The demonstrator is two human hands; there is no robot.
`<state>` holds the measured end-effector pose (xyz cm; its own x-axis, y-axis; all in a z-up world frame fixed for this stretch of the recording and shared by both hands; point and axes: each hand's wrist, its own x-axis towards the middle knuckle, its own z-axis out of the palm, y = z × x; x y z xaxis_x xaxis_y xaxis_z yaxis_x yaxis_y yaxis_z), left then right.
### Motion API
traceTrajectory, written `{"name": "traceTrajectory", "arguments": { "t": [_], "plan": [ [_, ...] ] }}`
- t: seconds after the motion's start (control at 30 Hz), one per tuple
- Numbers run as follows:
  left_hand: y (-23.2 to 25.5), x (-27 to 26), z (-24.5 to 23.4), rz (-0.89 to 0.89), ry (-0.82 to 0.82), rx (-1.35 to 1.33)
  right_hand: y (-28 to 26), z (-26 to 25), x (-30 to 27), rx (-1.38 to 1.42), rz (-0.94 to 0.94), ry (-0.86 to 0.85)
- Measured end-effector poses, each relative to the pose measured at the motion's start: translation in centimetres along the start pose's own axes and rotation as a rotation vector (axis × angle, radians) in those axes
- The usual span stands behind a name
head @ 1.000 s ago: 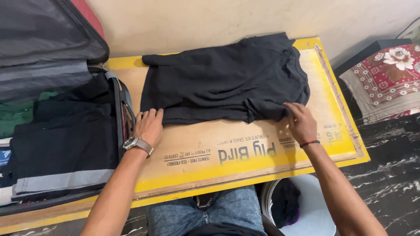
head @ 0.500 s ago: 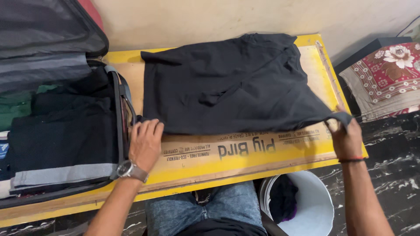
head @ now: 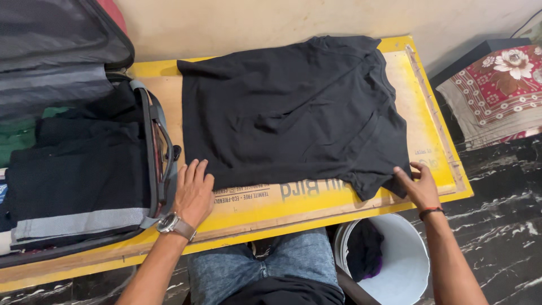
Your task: The person folds a pair of black pants and a black t-shirt on a yellow table, then places the folded items into an open suitcase. The person handles the garments one at a time, smoothing and folding them neatly before packing.
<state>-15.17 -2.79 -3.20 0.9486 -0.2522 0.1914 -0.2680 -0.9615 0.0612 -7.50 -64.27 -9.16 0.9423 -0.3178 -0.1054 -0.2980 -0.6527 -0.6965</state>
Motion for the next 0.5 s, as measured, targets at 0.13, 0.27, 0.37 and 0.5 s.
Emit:
{"name": "traceTrajectory", "arguments": {
  "t": [0.13,0.27,0.37,0.5],
  "plan": [
    [-0.1,-1.8,1.1,-0.015,0.002,-0.171,-0.1,0.2,-1.5,0.249,0.03,-0.004],
    [-0.7,-3.2,1.3,-0.009,0.141,-0.307,-1.9,-2.0,-3.0,0.91,0.015,0.078],
    [-0.9,-3.7,0.9,-0.036,0.04,-0.19,-3.1,-3.3,-4.0,1.051,-0.08,0.074],
    [0.2,-4.8,0.7,-0.13,-0.119,-0.206,-2.8,-2.6,-5.0,0.672,-0.05,0.077]
  ]
}}
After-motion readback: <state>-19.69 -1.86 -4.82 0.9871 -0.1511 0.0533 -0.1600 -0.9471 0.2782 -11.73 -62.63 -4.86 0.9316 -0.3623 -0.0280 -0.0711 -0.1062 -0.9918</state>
